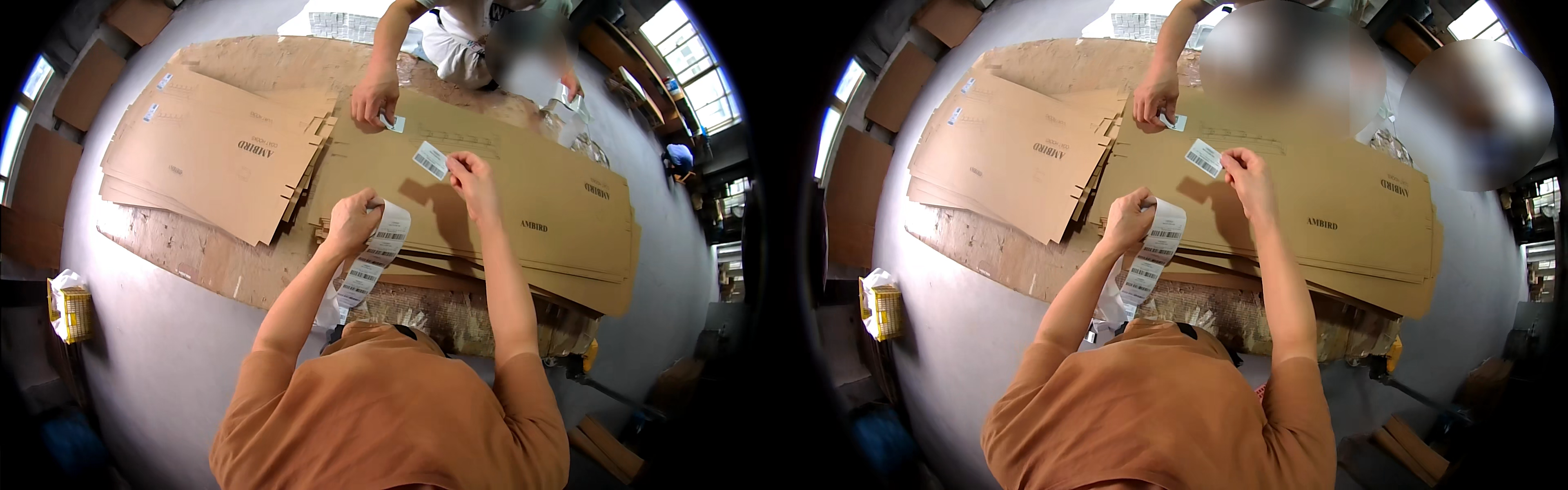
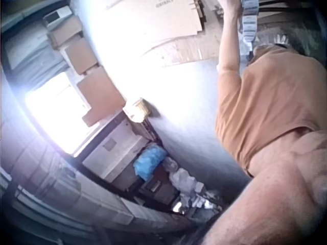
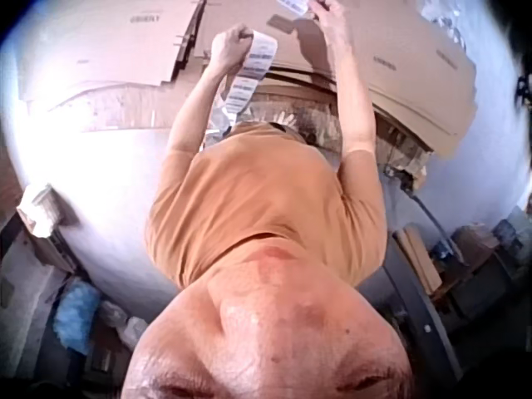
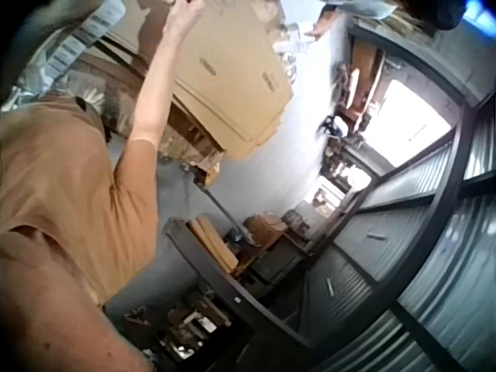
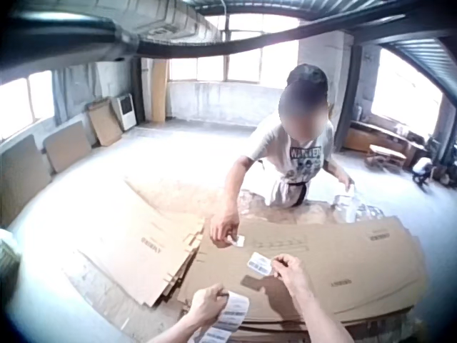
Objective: The person applies shipping labels to a stack of flat cardboard boxes. They peel individual labels from a roll and place them on the top box, then move the labeled box to a separate pile. A coworker is visible in the background performing similar labeling tasks.
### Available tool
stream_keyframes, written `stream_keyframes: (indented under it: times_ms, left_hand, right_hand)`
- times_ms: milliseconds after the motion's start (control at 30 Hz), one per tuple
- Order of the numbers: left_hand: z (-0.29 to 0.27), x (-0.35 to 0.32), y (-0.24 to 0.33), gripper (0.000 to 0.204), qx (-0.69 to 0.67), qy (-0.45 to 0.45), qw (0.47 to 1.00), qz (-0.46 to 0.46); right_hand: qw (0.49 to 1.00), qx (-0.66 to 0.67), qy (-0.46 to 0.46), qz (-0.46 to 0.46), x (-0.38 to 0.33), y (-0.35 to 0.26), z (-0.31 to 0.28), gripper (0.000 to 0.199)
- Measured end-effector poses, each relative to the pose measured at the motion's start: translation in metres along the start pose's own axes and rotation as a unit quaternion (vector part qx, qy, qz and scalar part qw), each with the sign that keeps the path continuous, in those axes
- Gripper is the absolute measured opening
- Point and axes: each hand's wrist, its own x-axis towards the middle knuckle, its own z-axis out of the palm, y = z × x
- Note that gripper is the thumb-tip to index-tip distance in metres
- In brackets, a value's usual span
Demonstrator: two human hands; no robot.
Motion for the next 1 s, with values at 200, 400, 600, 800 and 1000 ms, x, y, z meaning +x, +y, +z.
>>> stream_keyframes:
  times_ms: [200, 400, 600, 800, 1000]
  left_hand:
    - [0.001, -0.003, 0.005, 0.013, -0.014, 0.025, 0.999, 0.026]
    - [0.001, -0.003, 0.001, 0.014, 0.009, 0.022, 0.999, 0.025]
    - [0.003, -0.002, -0.003, 0.016, 0.025, 0.02, 0.999, 0.035]
    - [0.002, -0.004, 0.0, 0.016, 0.03, 0.02, 0.999, 0.035]
    - [0.003, -0.004, 0.0, 0.015, 0.035, 0.027, 0.998, 0.036]
  right_hand:
    - [0.99, -0.128, -0.059, 0.008, 0.083, 0.033, 0.039, 0.01]
    - [0.981, -0.187, -0.041, -0.018, 0.111, 0.042, 0.062, 0.011]
    - [0.985, -0.134, -0.104, 0.001, 0.107, 0.038, 0.055, 0.01]
    - [0.987, -0.079, -0.136, 0.043, 0.085, 0.032, 0.029, 0.009]
    - [0.988, -0.09, -0.118, 0.038, 0.086, 0.032, 0.026, 0.011]
